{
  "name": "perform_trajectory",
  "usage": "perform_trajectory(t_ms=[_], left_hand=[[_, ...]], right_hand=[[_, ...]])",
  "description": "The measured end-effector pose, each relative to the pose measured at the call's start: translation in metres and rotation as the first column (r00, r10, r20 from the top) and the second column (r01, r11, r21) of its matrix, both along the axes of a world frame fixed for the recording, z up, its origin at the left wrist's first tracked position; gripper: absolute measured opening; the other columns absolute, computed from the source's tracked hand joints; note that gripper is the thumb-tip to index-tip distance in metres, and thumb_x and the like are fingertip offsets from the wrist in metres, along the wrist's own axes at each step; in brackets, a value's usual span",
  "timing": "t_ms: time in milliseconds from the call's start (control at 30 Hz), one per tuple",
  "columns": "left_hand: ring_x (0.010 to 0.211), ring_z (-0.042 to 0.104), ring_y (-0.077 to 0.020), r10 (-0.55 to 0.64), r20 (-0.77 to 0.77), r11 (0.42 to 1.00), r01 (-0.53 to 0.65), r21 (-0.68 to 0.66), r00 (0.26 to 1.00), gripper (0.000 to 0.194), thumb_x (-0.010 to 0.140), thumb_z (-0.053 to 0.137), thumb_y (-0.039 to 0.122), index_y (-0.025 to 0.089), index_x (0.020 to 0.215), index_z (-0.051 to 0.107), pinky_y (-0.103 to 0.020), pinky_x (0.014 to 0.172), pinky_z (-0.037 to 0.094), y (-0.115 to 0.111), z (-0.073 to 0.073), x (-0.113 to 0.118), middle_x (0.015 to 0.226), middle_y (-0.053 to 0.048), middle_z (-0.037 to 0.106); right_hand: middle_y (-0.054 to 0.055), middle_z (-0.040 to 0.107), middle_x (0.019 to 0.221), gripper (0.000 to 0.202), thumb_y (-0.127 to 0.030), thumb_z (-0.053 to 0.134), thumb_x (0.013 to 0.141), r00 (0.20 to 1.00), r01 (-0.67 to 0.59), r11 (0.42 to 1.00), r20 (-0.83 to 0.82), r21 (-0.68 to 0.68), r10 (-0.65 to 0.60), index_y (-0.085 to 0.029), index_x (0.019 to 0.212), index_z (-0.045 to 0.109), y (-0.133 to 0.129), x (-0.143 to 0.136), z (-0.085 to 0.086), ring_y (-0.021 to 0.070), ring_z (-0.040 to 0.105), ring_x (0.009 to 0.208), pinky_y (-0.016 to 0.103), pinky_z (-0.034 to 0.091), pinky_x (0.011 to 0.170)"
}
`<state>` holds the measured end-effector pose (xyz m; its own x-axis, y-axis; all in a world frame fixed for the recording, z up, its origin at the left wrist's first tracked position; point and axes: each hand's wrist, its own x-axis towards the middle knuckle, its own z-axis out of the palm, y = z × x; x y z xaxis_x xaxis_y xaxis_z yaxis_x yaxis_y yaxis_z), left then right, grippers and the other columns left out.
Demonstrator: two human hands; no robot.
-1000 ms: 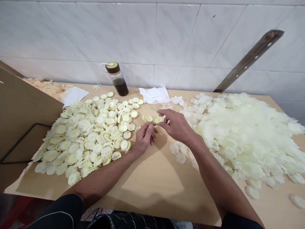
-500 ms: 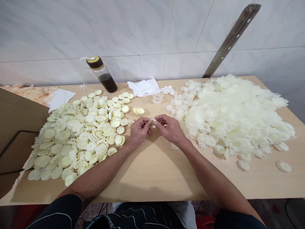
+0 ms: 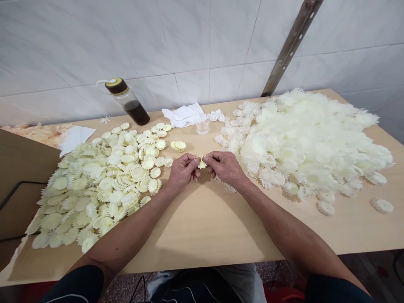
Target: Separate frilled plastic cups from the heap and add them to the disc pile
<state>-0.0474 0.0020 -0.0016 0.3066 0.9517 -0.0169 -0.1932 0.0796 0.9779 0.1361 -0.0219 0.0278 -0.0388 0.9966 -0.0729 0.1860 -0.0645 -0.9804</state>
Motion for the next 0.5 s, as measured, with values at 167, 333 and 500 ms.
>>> perform_trajectory(t_ms=[167, 333, 500], left_hand=[[0.042, 0.059, -0.012, 0.075, 0.002, 0.997, -0.075, 0.026, 0.997, 0.058, 0.08, 0.087, 0.066, 0.017, 0.103, 0.067, -0.021, 0.04, 0.047, -0.001, 0.004, 0.002, 0.056, 0.003, 0.065], [0.04, 0.057, -0.0103, 0.083, -0.047, 0.992, -0.078, 0.097, 0.995, 0.054, 0.084, 0.084, 0.066, 0.016, 0.093, 0.068, -0.021, 0.04, 0.045, -0.005, 0.009, 0.002, 0.057, 0.002, 0.066], [0.042, 0.057, -0.0105, 0.105, -0.038, 0.983, -0.098, 0.154, 0.994, 0.05, 0.085, 0.086, 0.062, 0.016, 0.095, 0.069, -0.022, 0.042, 0.049, -0.007, 0.009, 0.001, 0.058, 0.001, 0.067]], right_hand=[[0.0, 0.068, 0.063, 0.05, -0.068, 0.082, 0.083, 0.991, 0.092, 0.994, -0.099, 0.058, -0.086, -0.018, 0.089, 0.079, 0.003, -0.009, -0.005, 0.0139, 0.061, 0.053, 0.027, 0.055, 0.052], [-0.001, 0.068, 0.062, 0.044, -0.064, 0.079, 0.086, 0.985, 0.161, 0.978, -0.092, 0.133, -0.149, -0.02, 0.091, 0.081, -0.001, -0.017, 0.0, 0.0147, 0.062, 0.054, 0.028, 0.056, 0.055], [-0.001, 0.066, 0.06, 0.034, -0.056, 0.078, 0.087, 0.971, 0.234, 0.961, -0.092, 0.149, -0.222, -0.022, 0.086, 0.082, -0.005, -0.018, 0.004, 0.015, 0.062, 0.055, 0.027, 0.055, 0.052]])
